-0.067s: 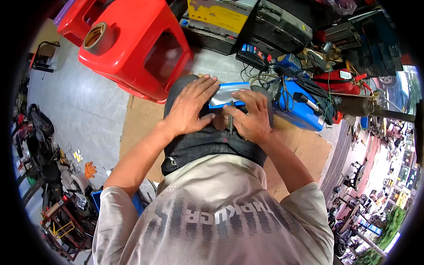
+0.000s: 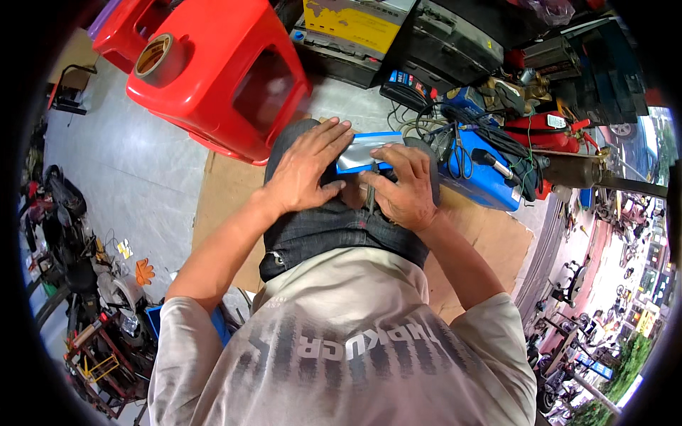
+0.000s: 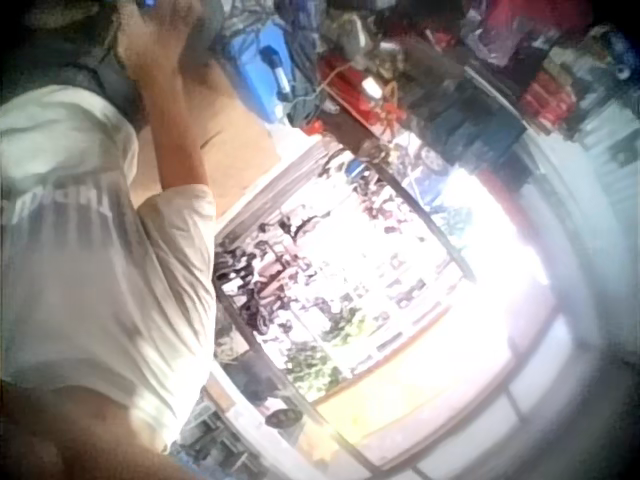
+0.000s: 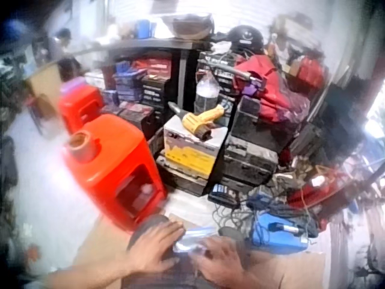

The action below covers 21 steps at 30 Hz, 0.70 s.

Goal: The person applies adhesive tape to a blue battery pack and then uses a soldering iron to connect wires to the terminals on the top of the pack.

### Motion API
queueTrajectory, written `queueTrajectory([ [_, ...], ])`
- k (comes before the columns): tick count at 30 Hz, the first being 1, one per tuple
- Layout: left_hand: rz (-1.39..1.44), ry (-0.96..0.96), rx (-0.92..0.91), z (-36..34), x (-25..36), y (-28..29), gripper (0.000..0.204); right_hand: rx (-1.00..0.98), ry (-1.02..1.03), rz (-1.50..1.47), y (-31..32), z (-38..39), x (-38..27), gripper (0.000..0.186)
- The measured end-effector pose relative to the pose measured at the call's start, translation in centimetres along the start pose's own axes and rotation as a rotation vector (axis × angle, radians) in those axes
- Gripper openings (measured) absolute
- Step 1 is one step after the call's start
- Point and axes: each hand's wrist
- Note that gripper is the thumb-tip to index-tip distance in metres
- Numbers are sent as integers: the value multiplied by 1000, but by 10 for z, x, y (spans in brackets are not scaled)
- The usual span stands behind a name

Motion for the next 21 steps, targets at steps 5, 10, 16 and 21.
queueTrajectory([
  [5, -74, -81, -118, -6, -28, 1, 103, 105, -58, -31, -1, -3, -8, 33],
  [10, -130, -187, -171, -18, -39, -1, 103, 126, -156, -35, -3, 10, -18, 34],
  [16, -181, -308, -176, -28, -41, -2, 104, 137, -187, -41, -3, 13, -19, 31],
  [21, -200, -362, -241, -28, -40, -6, 98, 145, -209, -45, -3, 12, -21, 30],
])
Point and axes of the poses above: each hand's wrist, its own z-axis away from the middle knuckle, its own y-axis out of the back of the hand, x = y × z, and after that the axes turned 4 degrees about -z, right-handed
